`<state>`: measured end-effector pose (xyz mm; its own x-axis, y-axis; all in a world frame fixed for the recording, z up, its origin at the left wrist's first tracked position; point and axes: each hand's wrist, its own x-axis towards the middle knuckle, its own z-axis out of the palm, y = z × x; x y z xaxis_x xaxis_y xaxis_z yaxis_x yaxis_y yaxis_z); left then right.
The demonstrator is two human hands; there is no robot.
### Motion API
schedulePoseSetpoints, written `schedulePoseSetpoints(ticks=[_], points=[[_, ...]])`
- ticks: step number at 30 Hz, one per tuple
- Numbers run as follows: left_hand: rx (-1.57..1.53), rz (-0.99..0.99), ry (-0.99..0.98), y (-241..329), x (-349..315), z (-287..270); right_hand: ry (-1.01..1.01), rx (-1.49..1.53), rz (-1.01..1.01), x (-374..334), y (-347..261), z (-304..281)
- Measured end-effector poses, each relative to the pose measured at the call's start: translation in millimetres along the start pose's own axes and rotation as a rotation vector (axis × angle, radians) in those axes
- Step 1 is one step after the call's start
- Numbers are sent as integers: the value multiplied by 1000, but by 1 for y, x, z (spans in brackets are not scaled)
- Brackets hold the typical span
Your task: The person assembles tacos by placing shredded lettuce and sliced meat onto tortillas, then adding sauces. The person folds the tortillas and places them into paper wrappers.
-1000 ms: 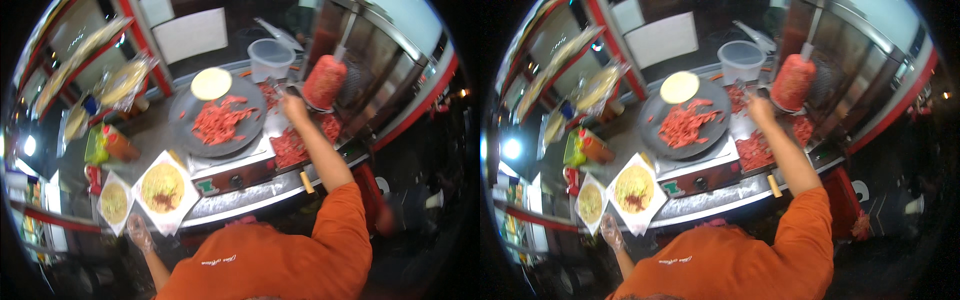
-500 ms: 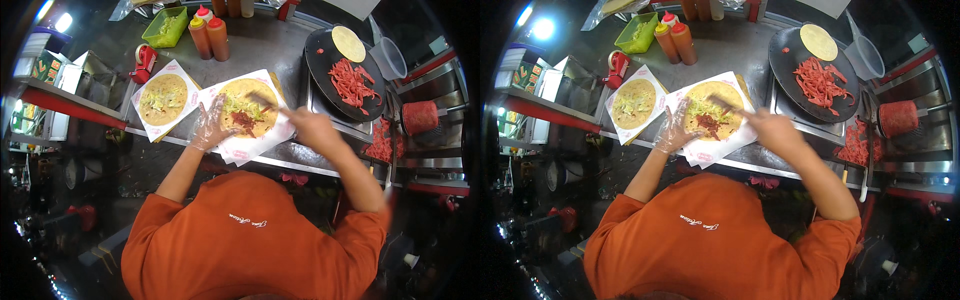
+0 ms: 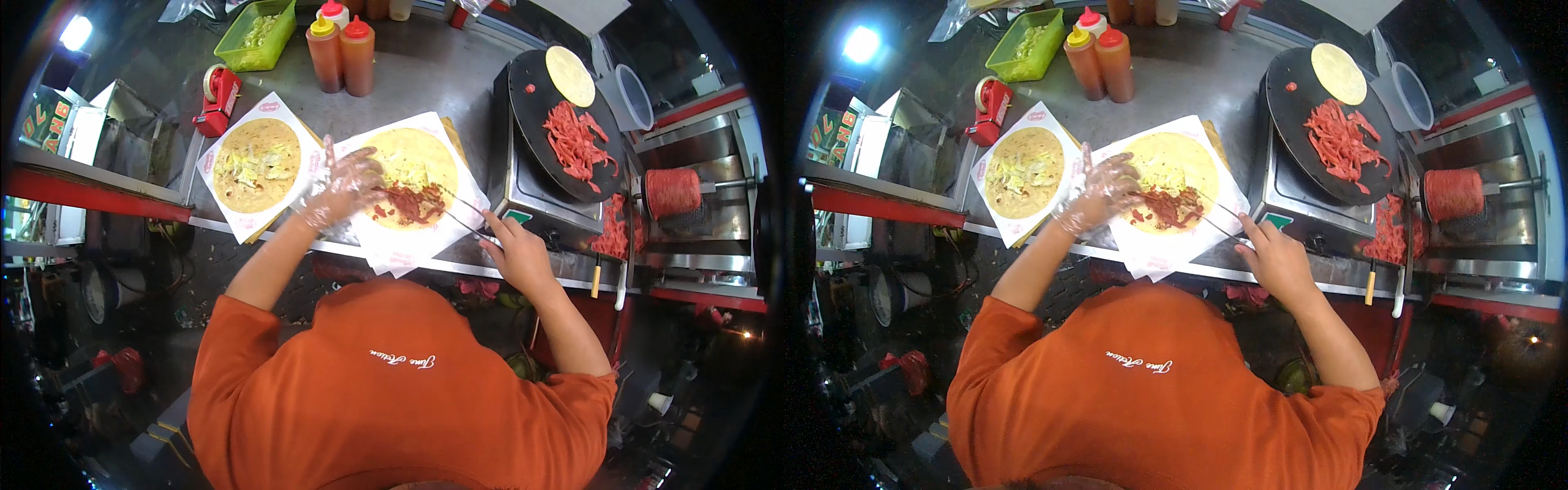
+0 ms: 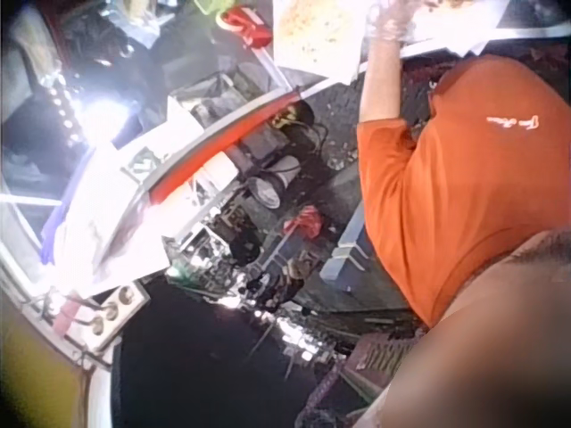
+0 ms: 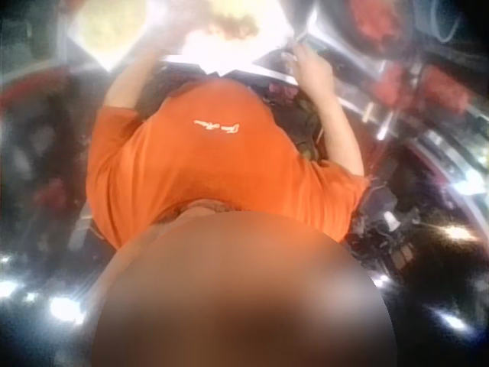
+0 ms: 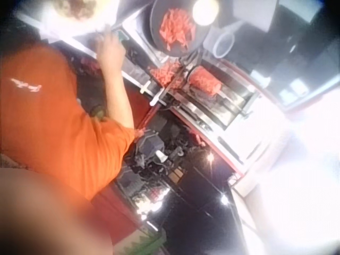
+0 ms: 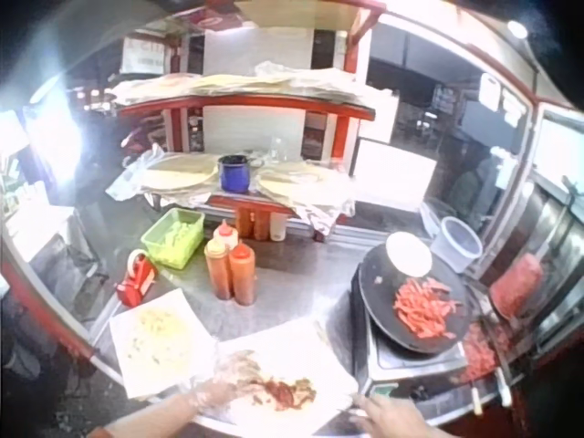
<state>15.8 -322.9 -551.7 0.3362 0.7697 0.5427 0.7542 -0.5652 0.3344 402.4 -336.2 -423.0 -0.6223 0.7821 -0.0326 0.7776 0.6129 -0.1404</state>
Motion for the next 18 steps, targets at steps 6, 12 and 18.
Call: schedulePoseSetpoints(ticks=[6,12,18], points=[[42,-242,-202,7,-13,-19,40,177,98,-22,-10,22],[175,-293,-77,55,-6,-5,679,563,135,-36,39,18],[199,-456,-186,93,19,42,808,427,677,-93,271,-45]])
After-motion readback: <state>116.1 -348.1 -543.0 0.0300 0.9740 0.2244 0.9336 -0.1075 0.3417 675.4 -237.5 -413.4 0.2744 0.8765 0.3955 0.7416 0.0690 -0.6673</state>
